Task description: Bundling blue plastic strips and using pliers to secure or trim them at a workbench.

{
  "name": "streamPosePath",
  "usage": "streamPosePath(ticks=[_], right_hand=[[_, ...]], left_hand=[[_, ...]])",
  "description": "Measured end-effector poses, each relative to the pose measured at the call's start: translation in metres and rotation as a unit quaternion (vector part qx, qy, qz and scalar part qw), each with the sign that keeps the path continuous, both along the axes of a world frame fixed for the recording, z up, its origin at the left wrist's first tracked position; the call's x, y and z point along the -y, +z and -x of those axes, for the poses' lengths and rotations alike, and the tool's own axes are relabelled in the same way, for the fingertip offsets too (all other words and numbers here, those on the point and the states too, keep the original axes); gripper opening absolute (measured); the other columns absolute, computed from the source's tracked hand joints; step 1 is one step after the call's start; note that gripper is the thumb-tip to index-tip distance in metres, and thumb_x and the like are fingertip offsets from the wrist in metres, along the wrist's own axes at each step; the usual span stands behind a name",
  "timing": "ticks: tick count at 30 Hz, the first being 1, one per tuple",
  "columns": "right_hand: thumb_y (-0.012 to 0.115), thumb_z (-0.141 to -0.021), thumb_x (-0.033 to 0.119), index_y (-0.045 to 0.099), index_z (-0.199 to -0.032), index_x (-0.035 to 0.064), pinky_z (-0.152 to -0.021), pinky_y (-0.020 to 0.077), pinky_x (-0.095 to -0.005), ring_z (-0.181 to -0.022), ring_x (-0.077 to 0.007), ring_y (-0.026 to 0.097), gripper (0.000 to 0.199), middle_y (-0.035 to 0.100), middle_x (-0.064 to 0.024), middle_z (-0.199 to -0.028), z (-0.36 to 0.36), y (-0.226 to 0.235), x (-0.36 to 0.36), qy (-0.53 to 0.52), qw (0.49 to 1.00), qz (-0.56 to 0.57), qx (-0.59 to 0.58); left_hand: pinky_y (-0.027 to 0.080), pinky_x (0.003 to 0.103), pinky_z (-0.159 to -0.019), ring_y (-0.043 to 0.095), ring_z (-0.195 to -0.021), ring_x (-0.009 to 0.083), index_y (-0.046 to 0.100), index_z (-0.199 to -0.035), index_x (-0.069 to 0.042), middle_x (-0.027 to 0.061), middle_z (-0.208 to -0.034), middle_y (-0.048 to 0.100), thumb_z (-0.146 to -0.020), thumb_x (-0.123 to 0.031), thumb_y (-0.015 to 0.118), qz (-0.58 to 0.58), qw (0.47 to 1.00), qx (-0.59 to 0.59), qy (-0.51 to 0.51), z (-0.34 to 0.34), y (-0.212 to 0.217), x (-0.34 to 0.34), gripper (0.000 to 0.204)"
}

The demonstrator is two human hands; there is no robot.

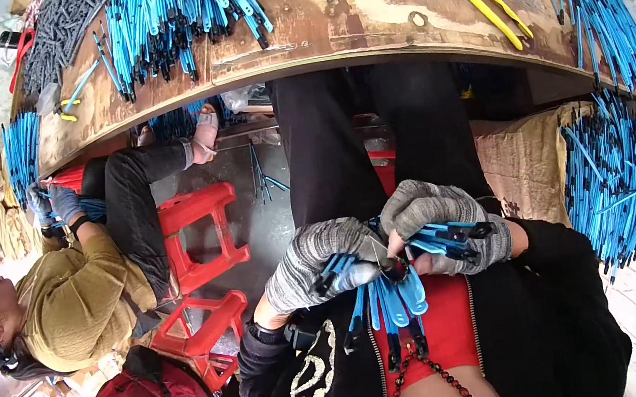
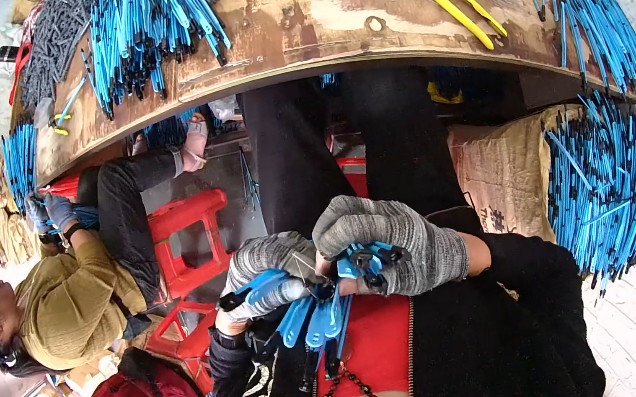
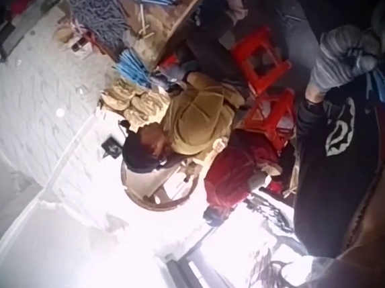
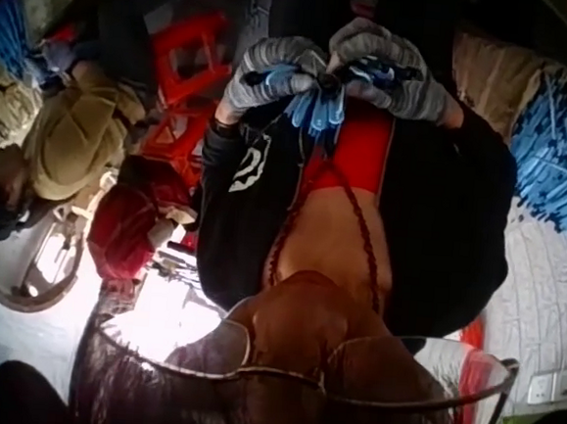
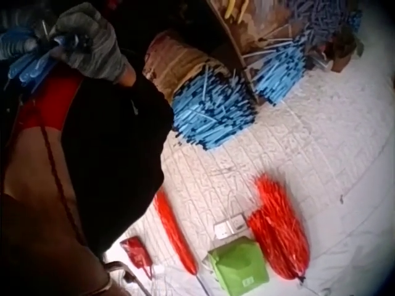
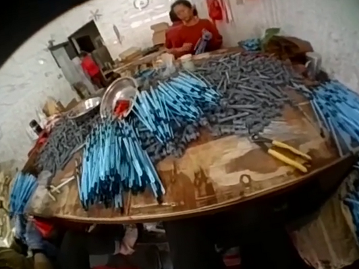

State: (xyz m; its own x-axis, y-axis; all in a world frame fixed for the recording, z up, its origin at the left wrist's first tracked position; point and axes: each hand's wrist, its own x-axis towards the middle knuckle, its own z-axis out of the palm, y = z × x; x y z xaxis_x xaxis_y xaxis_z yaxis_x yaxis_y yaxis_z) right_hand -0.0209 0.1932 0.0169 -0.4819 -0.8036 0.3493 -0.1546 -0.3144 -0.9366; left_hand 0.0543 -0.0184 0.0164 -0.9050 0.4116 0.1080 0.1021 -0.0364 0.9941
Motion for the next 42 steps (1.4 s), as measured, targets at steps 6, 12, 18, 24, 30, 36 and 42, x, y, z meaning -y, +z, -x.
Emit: streamPosePath(ticks=[6, 12, 18, 24, 30, 36, 42], right_hand=[[0.071, -0.078, 0.014, 0.060, -0.097, 0.0052, -0.081, 0.0470, -0.0338, -0.089, -0.0214, 0.058, 0.024, 0.059, -0.0075, -0.093, 0.013, -0.005, 0.004, 0.060, 0.989, -0.024, 0.130], [0.072, -0.077, 0.014, 0.060, -0.097, 0.0047, -0.083, 0.0460, -0.0329, -0.091, -0.0198, 0.057, 0.024, 0.057, -0.0067, -0.094, 0.014, 0.007, 0.002, 0.067, 0.984, -0.018, 0.166], [0.073, -0.075, 0.011, 0.060, -0.095, 0.0051, -0.080, 0.0461, -0.0309, -0.088, -0.0184, 0.057, 0.025, 0.057, -0.0059, -0.094, 0.006, -0.004, 0.007, 0.031, 0.980, 0.014, 0.195], [0.070, -0.079, 0.016, 0.060, -0.095, 0.0049, -0.075, 0.0456, -0.0280, -0.083, -0.0140, 0.055, 0.022, 0.058, -0.0042, -0.089, 0.015, -0.006, 0.008, -0.042, 0.986, -0.072, 0.146], [0.068, -0.081, 0.029, 0.058, -0.093, 0.0062, -0.075, 0.0432, -0.0246, -0.084, -0.0095, 0.052, 0.028, 0.055, -0.0019, -0.090, 0.032, -0.014, 0.018, -0.140, 0.931, -0.169, 0.291], [0.070, -0.079, 0.024, 0.059, -0.094, 0.0057, -0.077, 0.0441, -0.0257, -0.086, -0.0107, 0.054, 0.026, 0.057, -0.0023, -0.091, 0.017, -0.005, 0.026, -0.113, 0.960, -0.148, 0.207], [0.071, -0.078, 0.020, 0.060, -0.098, 0.0061, -0.081, 0.0452, -0.0276, -0.089, -0.0122, 0.056, 0.027, 0.059, -0.0041, -0.096, 0.005, -0.006, 0.023, -0.157, 0.979, -0.102, 0.077]], left_hand=[[0.046, 0.026, -0.069, 0.058, -0.075, 0.0151, 0.062, -0.091, -0.001, 0.0077, -0.080, 0.061, -0.083, -0.018, 0.065, -0.134, 0.974, 0.183, 0.005, 0.006, 0.002, 0.002, 0.020], [0.045, 0.025, -0.068, 0.056, -0.074, 0.0106, 0.062, -0.089, 0.000, 0.0047, -0.079, 0.060, -0.086, -0.022, 0.063, -0.145, 0.952, 0.266, -0.044, 0.026, 0.021, 0.004, 0.022], [0.044, 0.024, -0.067, 0.055, -0.073, 0.0100, 0.062, -0.091, 0.000, 0.0040, -0.078, 0.060, -0.086, -0.024, 0.062, -0.124, 0.968, 0.204, -0.075, 0.030, 0.004, 0.004, 0.024], [0.044, 0.023, -0.067, 0.056, -0.076, 0.0096, 0.060, -0.095, 0.000, 0.0046, -0.079, 0.062, -0.086, -0.026, 0.062, -0.130, 0.963, 0.235, -0.035, 0.034, -0.004, 0.008, 0.028], [0.048, 0.026, -0.073, 0.059, -0.083, 0.0138, 0.057, -0.102, 0.000, 0.0061, -0.089, 0.062, -0.079, -0.027, 0.069, -0.135, 0.965, 0.209, 0.078, 0.040, -0.035, 0.022, 0.037], [0.047, 0.024, -0.070, 0.058, -0.076, 0.0099, 0.058, -0.097, -0.003, 0.0032, -0.089, 0.062, -0.077, -0.013, 0.072, -0.112, 0.952, 0.249, 0.137, 0.028, -0.006, 0.010, 0.026], [0.048, 0.024, -0.068, 0.057, -0.077, 0.0100, 0.058, -0.096, -0.003, 0.0041, -0.091, 0.061, -0.079, -0.015, 0.070, -0.091, 0.961, 0.229, 0.121, 0.019, -0.003, 0.006, 0.024]])
